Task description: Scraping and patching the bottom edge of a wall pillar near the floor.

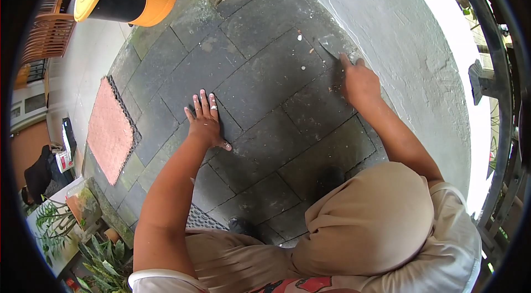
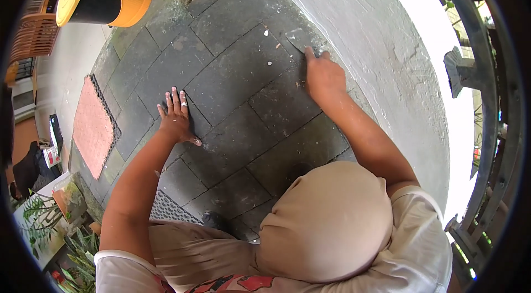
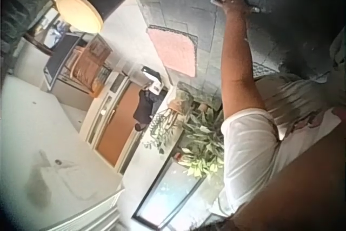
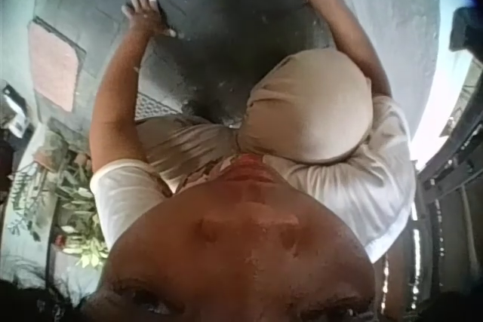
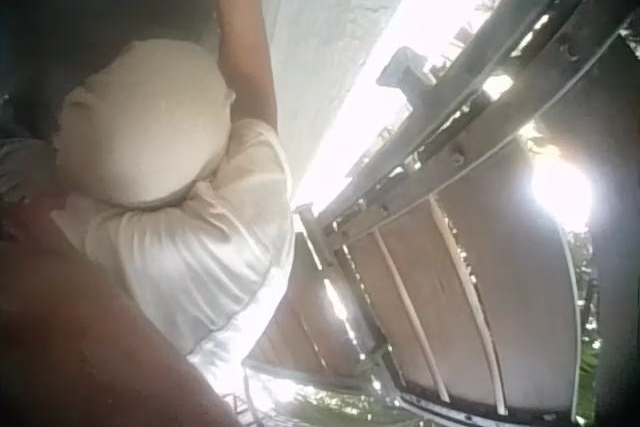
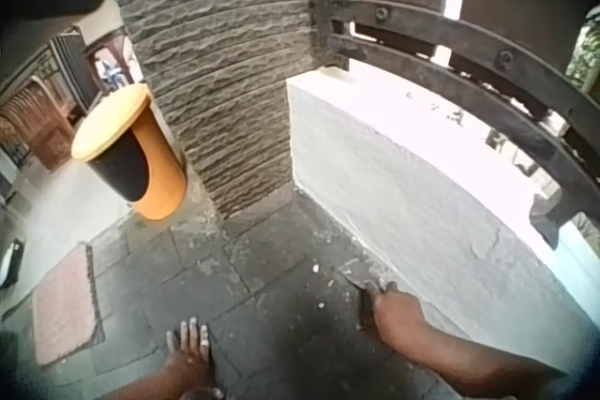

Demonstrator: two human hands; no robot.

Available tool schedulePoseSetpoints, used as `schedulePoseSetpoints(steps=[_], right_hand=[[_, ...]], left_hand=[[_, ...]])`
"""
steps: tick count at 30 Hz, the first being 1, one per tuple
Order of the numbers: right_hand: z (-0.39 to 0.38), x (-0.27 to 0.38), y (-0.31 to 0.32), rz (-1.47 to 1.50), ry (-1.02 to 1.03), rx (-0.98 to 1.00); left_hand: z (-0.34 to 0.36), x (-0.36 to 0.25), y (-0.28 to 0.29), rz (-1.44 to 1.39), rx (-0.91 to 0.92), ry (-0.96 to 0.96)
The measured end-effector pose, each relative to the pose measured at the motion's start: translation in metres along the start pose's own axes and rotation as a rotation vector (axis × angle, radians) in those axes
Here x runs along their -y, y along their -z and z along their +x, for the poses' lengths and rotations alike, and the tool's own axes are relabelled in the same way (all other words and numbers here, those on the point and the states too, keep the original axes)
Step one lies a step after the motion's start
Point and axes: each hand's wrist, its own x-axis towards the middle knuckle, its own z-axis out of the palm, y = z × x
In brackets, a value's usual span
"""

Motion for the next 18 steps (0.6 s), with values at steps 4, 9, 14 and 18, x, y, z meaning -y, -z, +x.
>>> schedulePoseSetpoints(steps=[4,9,14,18], right_hand=[[-0.015,-0.008,0.004,0.141,-0.022,-0.033],[-0.004,-0.019,-0.03,0.243,-0.008,-0.129],[0.03,-0.014,-0.034,0.33,-0.064,-0.188],[0.044,-0.023,-0.036,0.317,0.0,-0.186]], left_hand=[[-0.008,-0.023,0.037,0.025,-0.009,0.031],[0.008,-0.067,0.109,-0.395,-0.268,-0.173],[0.048,-0.123,0.128,-0.613,-0.443,-0.364],[0.083,-0.163,0.131,-0.465,-0.898,-0.417]])
